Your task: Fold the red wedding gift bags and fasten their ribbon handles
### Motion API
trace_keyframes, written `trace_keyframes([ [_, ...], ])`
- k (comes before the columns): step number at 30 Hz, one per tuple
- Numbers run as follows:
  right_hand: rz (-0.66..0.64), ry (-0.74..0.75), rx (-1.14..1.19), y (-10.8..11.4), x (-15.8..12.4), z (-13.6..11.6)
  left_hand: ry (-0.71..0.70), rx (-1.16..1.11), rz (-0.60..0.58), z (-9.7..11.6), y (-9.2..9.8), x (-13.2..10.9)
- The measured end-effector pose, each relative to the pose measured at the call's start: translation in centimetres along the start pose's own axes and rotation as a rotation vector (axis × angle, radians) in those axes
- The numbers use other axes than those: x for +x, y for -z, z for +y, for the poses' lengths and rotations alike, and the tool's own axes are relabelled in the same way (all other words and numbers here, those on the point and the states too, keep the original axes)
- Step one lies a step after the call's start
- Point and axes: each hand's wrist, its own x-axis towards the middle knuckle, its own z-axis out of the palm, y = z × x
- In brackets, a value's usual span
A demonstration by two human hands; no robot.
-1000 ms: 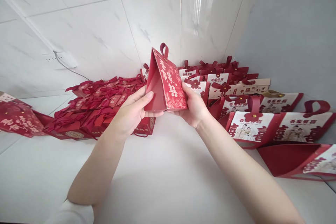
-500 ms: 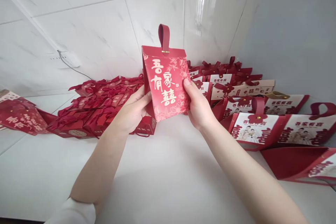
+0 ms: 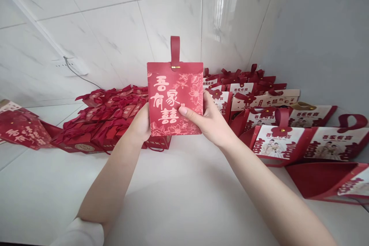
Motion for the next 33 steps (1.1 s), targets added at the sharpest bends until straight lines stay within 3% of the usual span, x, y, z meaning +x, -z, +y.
trace_keyframes([
  [4,0.135,-0.073,-0.025,0.3,0.5,0.4,0.117,0.039,-0.008,0.0,-0.4,-0.1],
  [8,0.196,-0.136,0.005,1.4,0.9,-0.1,0.267,0.26,-0.045,0.5,-0.7,-0.2],
  [10,0.128,-0.154,-0.01,2.3,0.8,-0.8,0.276,0.375,-0.076,0.7,-0.4,-0.3],
  [14,-0.124,-0.175,-0.139,4.2,0.4,-2.4,0.103,0.541,-0.147,1.1,0.6,-0.3],
  [17,-0.256,-0.155,-0.483,5.1,0.3,-2.9,0.028,0.689,-0.167,1.0,1.2,-0.2],
  [21,-0.295,-0.202,-0.991,5.1,0.7,-2.2,0.047,1.017,-0.154,0.3,1.1,0.0],
  [26,-0.397,-0.126,-1.048,4.7,1.1,-0.7,0.039,1.338,-0.132,-0.2,0.7,0.1],
  [29,-0.429,-0.116,-1.051,4.7,0.9,-0.4,0.01,1.318,-0.173,0.3,1.0,-0.3],
  [33,-0.321,0.014,-0.954,4.4,0.7,-0.7,-0.024,1.171,-0.191,1.0,1.2,-0.8],
])
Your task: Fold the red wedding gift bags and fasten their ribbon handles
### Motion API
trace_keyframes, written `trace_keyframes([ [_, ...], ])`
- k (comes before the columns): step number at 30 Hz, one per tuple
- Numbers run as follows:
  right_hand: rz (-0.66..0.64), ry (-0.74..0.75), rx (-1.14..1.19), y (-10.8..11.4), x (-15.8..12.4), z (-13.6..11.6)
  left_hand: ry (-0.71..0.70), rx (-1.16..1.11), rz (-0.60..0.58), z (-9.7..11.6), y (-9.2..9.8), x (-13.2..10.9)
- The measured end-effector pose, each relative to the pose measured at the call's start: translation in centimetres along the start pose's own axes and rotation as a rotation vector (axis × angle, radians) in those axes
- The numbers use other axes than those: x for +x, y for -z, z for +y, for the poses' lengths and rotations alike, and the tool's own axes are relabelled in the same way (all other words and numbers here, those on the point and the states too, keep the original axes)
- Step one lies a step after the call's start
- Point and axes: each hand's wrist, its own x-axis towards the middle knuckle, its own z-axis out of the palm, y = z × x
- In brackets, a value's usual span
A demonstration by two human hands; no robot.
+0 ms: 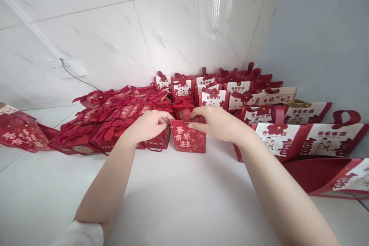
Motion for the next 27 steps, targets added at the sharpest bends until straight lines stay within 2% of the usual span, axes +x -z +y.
trace_keyframes([
  [2,0.112,0.039,-0.032,-0.1,0.1,-0.1,-0.016,-0.037,0.024,0.1,0.0,-0.1],
  [4,0.165,0.033,-0.073,-0.2,0.3,0.1,-0.025,-0.049,0.009,0.3,-0.2,-0.1],
  [8,0.063,-0.024,-0.007,-0.3,0.3,0.5,-0.058,-0.124,-0.081,0.8,-0.5,0.0],
  [10,0.013,0.011,0.047,-0.3,0.1,0.5,-0.126,-0.176,-0.185,1.2,-0.4,-0.1],
  [13,-0.113,0.061,0.098,-0.1,-0.2,0.5,-0.238,-0.226,-0.469,1.9,-0.3,-0.4],
  [15,-0.173,0.035,0.128,0.0,-0.3,0.3,-0.276,-0.218,-0.564,2.0,-0.4,-0.5],
  [17,-0.161,-0.001,0.153,0.2,-0.3,0.1,-0.244,-0.176,-0.528,1.9,-0.5,-0.5],
  [21,-0.124,-0.032,0.131,0.4,-0.2,-0.3,-0.103,-0.091,-0.324,1.0,-0.5,-0.2],
  [24,-0.129,-0.061,0.052,0.5,-0.3,-0.3,-0.065,-0.081,-0.226,0.4,-0.2,-0.2],
  [27,-0.063,-0.103,0.001,0.7,-0.2,-0.2,-0.035,-0.122,-0.147,0.4,0.0,-0.2],
])
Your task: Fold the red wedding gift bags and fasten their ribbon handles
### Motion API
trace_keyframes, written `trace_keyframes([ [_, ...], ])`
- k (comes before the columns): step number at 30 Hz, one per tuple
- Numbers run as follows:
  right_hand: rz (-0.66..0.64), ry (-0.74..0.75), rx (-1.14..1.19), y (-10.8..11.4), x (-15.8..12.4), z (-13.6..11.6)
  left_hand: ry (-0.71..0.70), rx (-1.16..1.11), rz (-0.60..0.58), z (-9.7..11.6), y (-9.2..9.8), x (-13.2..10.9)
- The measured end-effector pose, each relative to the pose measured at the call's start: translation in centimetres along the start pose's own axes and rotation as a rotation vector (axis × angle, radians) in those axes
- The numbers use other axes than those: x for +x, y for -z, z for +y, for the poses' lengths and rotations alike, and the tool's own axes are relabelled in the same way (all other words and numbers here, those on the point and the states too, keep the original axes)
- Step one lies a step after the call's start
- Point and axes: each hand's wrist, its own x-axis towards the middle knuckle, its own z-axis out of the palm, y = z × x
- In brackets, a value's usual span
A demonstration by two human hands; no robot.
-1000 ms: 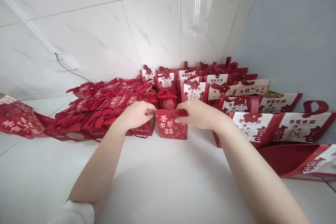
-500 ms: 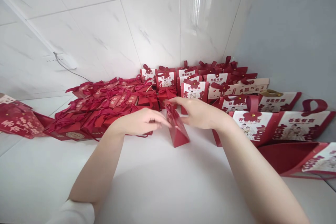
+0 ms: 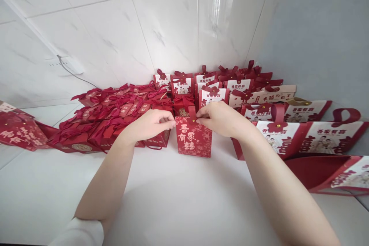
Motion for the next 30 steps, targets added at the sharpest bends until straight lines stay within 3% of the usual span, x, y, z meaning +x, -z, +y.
trace_keyframes([
  [5,0.12,0.056,0.047,-0.1,0.4,0.1,-0.022,-0.132,0.256,0.4,-0.1,0.2],
  [7,0.153,0.079,0.056,-0.5,0.7,0.2,-0.065,-0.168,0.293,0.2,-0.2,0.5],
  [12,0.085,0.082,0.06,-1.8,1.5,0.6,-0.094,-0.098,0.183,-0.6,-0.5,1.3],
  [19,0.216,0.135,0.284,-2.7,1.6,-0.5,-0.132,-0.045,0.215,-0.2,-1.0,1.4],
  [30,0.275,0.109,0.274,-3.1,2.1,0.0,-0.09,0.058,0.153,-0.3,-2.3,2.0],
])
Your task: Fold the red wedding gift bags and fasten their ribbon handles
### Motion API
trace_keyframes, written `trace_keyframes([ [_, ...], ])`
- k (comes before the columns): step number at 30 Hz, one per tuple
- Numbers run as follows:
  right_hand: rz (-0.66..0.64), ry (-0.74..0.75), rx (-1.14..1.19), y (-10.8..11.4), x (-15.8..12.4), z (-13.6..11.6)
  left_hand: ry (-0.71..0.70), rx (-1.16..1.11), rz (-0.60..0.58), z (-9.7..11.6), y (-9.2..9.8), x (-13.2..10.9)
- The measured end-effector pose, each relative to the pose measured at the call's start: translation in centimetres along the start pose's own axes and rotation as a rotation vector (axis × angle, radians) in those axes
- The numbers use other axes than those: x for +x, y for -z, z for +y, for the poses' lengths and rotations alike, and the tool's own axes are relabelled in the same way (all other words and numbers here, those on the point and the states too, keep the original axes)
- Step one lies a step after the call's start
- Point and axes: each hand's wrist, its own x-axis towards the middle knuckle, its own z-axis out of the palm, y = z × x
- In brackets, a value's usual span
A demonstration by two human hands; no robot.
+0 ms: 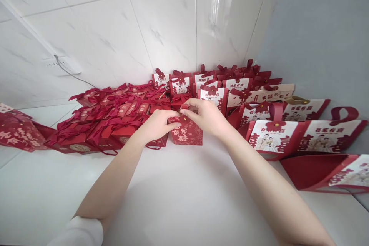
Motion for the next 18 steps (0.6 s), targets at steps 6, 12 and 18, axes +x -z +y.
trace_keyframes([
  [6,0.012,0.025,0.022,-0.06,-0.05,-0.37,0.026,-0.016,-0.01,-0.02,-0.16,-0.01],
  [12,0.032,0.052,0.072,-0.16,-0.04,-0.52,0.008,-0.103,-0.008,0.41,0.1,-0.13],
  [18,0.011,0.047,0.142,-0.17,0.02,-0.23,-0.011,-0.129,-0.028,0.44,0.75,-0.26],
])
